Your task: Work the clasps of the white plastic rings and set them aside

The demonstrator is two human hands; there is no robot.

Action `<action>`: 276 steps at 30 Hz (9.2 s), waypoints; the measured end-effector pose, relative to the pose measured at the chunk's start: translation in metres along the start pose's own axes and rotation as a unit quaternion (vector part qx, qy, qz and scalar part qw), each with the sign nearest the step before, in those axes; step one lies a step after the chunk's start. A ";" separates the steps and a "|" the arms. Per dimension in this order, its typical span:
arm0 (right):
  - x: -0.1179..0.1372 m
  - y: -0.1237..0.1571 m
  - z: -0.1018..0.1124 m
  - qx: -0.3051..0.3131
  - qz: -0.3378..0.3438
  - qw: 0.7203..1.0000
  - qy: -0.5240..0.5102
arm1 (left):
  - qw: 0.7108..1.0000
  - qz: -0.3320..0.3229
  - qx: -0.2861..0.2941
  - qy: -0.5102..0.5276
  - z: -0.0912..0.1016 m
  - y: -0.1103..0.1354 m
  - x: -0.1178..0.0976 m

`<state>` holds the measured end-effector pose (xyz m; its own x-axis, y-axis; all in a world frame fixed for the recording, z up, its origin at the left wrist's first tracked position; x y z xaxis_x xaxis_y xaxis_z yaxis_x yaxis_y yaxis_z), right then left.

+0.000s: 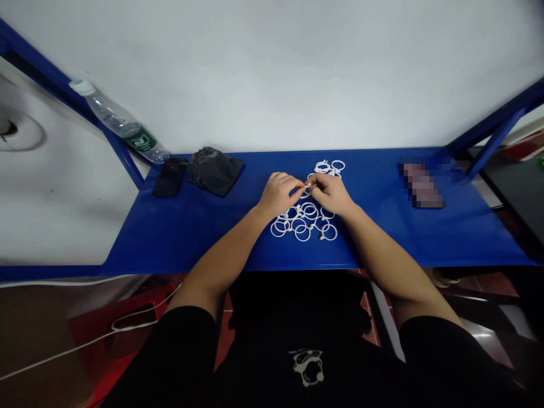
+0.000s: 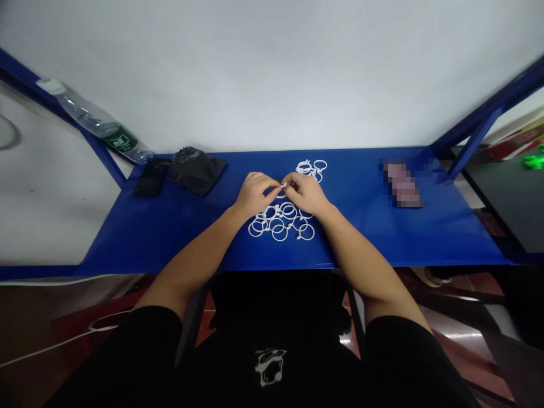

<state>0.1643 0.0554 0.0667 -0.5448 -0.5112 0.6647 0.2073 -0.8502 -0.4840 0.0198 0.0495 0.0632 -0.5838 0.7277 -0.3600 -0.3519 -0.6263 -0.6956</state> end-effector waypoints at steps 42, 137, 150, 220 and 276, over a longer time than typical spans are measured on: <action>0.002 0.000 0.009 -0.047 0.024 0.999 -0.007 | 0.996 -0.031 0.044 0.067 -0.005 0.002 -0.009; 0.005 0.000 -0.007 0.095 0.020 0.995 0.004 | 1.000 0.014 0.012 0.005 -0.001 0.000 0.012; 0.005 0.001 -0.005 0.101 0.029 0.994 -0.025 | 0.999 -0.001 0.031 0.014 -0.005 0.002 0.011; 0.001 0.002 -0.009 0.038 -0.015 0.995 -0.088 | 0.994 -0.057 -0.089 -0.004 0.012 0.002 -0.005; 0.003 -0.001 -0.005 0.052 0.005 0.999 -0.005 | 0.999 -0.026 0.032 -0.006 -0.004 0.001 -0.006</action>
<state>0.1586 0.0551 0.0669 -0.5334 -0.5214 0.6661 0.2962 -0.8527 -0.4304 0.0254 0.0459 0.0623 -0.5727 0.7560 -0.3170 -0.4269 -0.6052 -0.6719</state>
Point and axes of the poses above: each hand's wrist, its own y-axis away from the middle knuckle, its own z-axis out of the back of the hand, x = y × z, the point moved 9 cm from there along -y, towards the middle knuckle, and after that the axes turned 10 degrees about -x, right-handed, at the moved point
